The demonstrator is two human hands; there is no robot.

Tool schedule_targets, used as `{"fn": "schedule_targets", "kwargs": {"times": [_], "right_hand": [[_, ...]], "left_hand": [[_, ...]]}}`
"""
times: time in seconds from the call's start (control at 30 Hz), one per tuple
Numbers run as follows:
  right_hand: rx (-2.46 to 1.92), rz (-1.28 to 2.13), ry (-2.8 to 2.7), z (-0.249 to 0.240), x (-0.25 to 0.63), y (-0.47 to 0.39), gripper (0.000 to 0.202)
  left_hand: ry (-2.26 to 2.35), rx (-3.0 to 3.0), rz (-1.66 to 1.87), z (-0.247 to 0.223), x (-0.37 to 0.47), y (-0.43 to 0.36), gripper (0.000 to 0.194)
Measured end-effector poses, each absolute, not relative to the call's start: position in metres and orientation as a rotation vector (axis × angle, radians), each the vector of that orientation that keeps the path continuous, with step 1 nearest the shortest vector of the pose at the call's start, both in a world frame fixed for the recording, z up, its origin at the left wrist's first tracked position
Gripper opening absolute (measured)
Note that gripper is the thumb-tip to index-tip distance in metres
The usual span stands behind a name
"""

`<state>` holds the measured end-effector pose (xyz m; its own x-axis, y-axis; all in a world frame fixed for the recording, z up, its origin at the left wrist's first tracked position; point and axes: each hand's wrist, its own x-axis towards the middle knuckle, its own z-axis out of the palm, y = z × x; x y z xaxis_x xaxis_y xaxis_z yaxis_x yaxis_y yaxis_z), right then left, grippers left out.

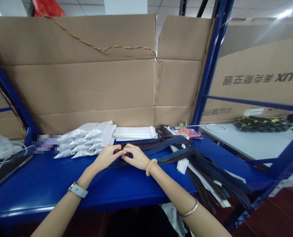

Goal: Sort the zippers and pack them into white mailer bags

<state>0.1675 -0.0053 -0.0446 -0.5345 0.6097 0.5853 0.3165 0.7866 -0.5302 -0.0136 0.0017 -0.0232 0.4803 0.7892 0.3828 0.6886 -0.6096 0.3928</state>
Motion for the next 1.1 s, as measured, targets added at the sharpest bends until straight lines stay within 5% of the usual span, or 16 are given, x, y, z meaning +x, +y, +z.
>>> {"fn": "schedule_targets", "kwargs": {"times": [0.63, 1.1], "right_hand": [[-0.714, 0.585, -2.140, -0.044, 0.167, -0.003, 0.015], [-1.131, 0.046, -1.794, -0.038, 0.197, 0.016, 0.019]], "left_hand": [[1.034, 2.436, 0.804, -0.011, -0.008, -0.013, 0.036], [1.535, 2.144, 1.818, 0.003, -0.029, -0.012, 0.038]]}}
